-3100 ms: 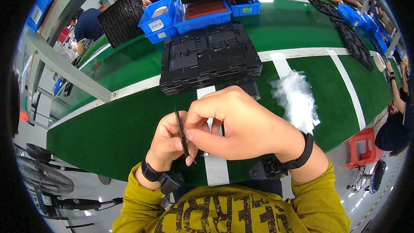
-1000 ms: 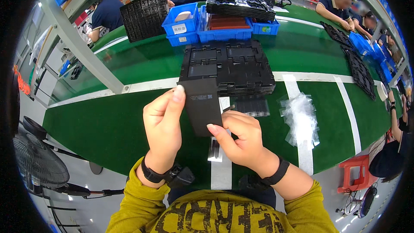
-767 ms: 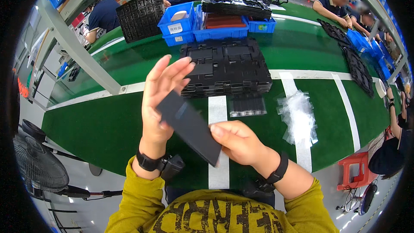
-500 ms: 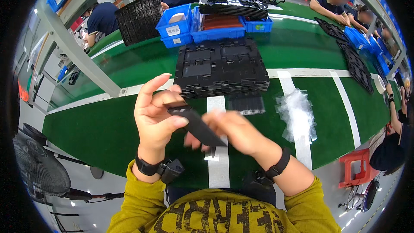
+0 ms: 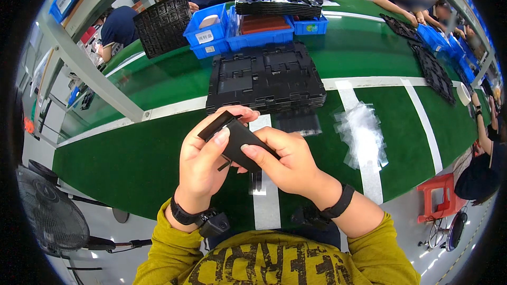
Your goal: Assembling and inspecting small black electronic housing components on a factory assembly line.
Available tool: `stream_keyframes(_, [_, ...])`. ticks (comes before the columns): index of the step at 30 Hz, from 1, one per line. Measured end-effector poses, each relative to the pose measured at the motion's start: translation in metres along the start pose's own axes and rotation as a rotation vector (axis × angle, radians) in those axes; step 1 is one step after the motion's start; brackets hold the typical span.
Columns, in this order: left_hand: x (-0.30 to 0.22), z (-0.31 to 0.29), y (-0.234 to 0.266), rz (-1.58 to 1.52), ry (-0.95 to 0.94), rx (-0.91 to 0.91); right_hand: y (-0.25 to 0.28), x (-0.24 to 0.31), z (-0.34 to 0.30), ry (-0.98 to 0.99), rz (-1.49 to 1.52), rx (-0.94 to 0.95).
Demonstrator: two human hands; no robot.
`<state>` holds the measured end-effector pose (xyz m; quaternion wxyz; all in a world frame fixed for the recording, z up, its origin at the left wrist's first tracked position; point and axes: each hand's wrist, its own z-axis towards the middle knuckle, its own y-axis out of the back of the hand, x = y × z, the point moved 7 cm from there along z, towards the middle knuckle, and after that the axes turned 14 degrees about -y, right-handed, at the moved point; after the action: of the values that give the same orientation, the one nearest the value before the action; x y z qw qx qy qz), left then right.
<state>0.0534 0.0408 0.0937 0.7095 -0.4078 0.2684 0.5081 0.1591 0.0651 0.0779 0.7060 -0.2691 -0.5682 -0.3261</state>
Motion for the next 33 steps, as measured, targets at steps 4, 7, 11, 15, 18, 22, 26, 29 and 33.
stream_keyframes(4, [-0.002,-0.001,-0.002,0.011,0.089,-0.012,-0.002,-0.007,0.001,-0.076,0.163,0.060])
stream_keyframes(7, [0.000,-0.002,-0.001,-0.035,0.102,0.030,-0.006,-0.012,0.001,-0.153,0.285,0.155])
stream_keyframes(11, [0.004,-0.002,0.000,-0.141,0.024,0.071,-0.014,-0.015,0.001,-0.229,0.427,0.291])
stream_keyframes(15, [0.007,-0.001,-0.007,-0.458,0.012,0.120,-0.020,-0.013,-0.004,-0.205,0.396,0.351])
stream_keyframes(18, [0.007,-0.002,-0.010,-0.490,-0.023,0.181,-0.023,-0.010,-0.006,-0.170,0.297,0.335])
stream_keyframes(22, [-0.004,-0.002,-0.016,-0.019,-0.052,0.164,-0.010,-0.008,-0.002,-0.134,0.413,0.279])
stream_keyframes(26, [-0.004,-0.005,-0.019,0.476,-0.223,0.451,-0.002,-0.018,0.001,-0.089,0.343,0.045])
stream_keyframes(29, [0.003,-0.005,-0.016,0.420,-0.167,0.291,-0.001,-0.022,0.001,-0.081,0.228,-0.036])
stream_keyframes(33, [-0.004,-0.004,-0.010,0.420,-0.257,0.168,0.014,-0.008,0.006,0.079,-0.168,-0.208])
